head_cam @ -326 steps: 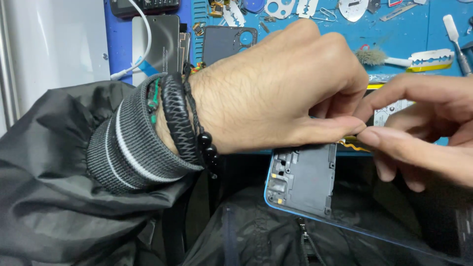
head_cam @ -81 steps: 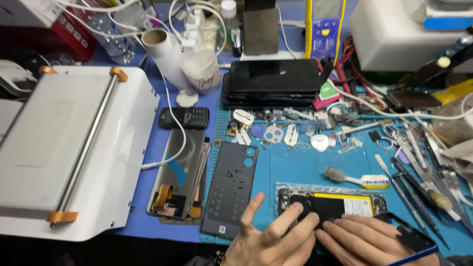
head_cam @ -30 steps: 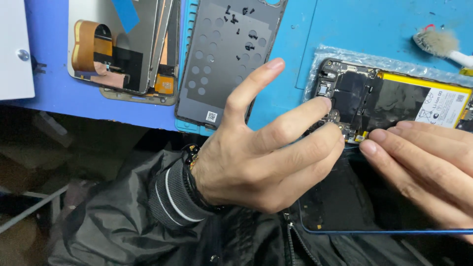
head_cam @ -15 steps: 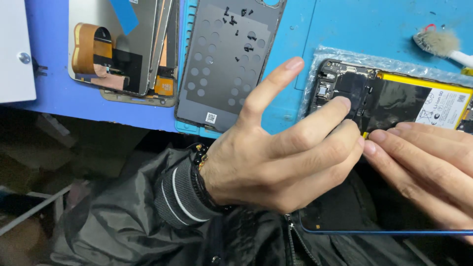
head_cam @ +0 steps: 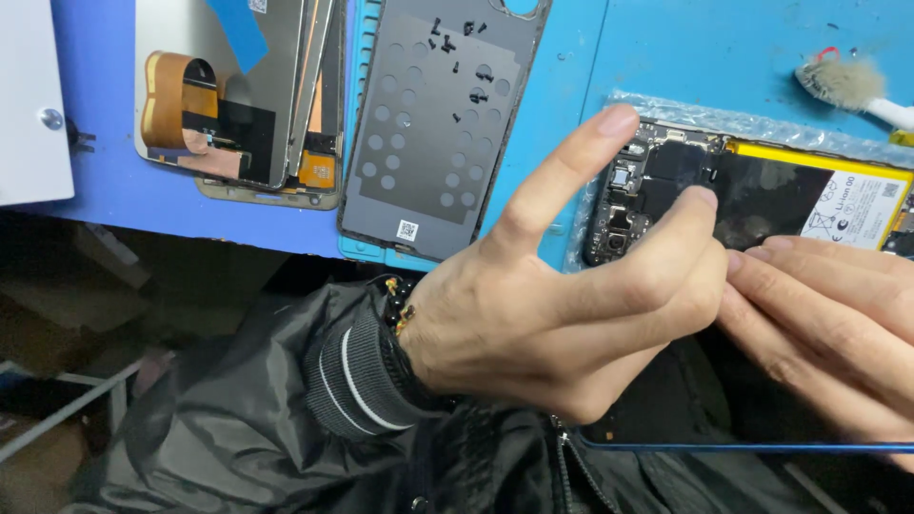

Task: Repairing or assembling internal components and the back cover of a smartphone.

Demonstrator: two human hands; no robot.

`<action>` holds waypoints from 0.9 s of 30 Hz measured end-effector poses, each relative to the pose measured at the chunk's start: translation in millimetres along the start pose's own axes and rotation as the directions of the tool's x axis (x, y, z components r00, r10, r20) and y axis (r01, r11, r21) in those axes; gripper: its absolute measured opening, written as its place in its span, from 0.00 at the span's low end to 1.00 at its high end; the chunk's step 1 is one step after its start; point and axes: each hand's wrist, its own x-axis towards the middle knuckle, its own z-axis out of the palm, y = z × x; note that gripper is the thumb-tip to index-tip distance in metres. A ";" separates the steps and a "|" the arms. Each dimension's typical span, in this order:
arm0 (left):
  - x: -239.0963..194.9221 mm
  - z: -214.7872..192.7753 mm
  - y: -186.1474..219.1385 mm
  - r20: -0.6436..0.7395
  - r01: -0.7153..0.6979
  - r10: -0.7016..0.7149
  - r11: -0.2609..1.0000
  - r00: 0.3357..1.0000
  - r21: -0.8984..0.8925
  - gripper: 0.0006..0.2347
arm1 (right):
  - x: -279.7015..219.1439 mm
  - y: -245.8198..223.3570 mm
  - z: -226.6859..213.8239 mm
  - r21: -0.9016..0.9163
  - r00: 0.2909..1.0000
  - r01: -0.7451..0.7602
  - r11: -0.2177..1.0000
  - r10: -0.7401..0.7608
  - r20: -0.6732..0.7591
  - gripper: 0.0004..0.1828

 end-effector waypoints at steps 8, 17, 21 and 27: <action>6.4 1.6 -3.8 0.008 0.072 -0.073 0.961 0.997 -0.267 0.05 | 6.6 0.3 -5.6 -0.057 1.000 0.032 0.998 -0.031 0.004 0.22; 4.0 -28.8 6.7 0.077 0.211 -0.197 0.934 0.977 -0.288 0.09 | 23.9 1.9 -17.2 -0.051 0.996 0.028 0.998 -0.032 -0.079 0.20; 1.6 -50.7 10.5 0.119 0.235 -0.205 0.907 0.971 -0.350 0.11 | 23.6 -0.9 -18.1 0.036 0.996 -0.038 0.999 0.041 -0.078 0.22; 8.4 -55.1 9.6 0.086 0.224 -0.208 0.933 0.974 -0.283 0.07 | 24.3 -6.9 -17.7 0.021 0.987 -0.082 0.996 0.084 -0.138 0.20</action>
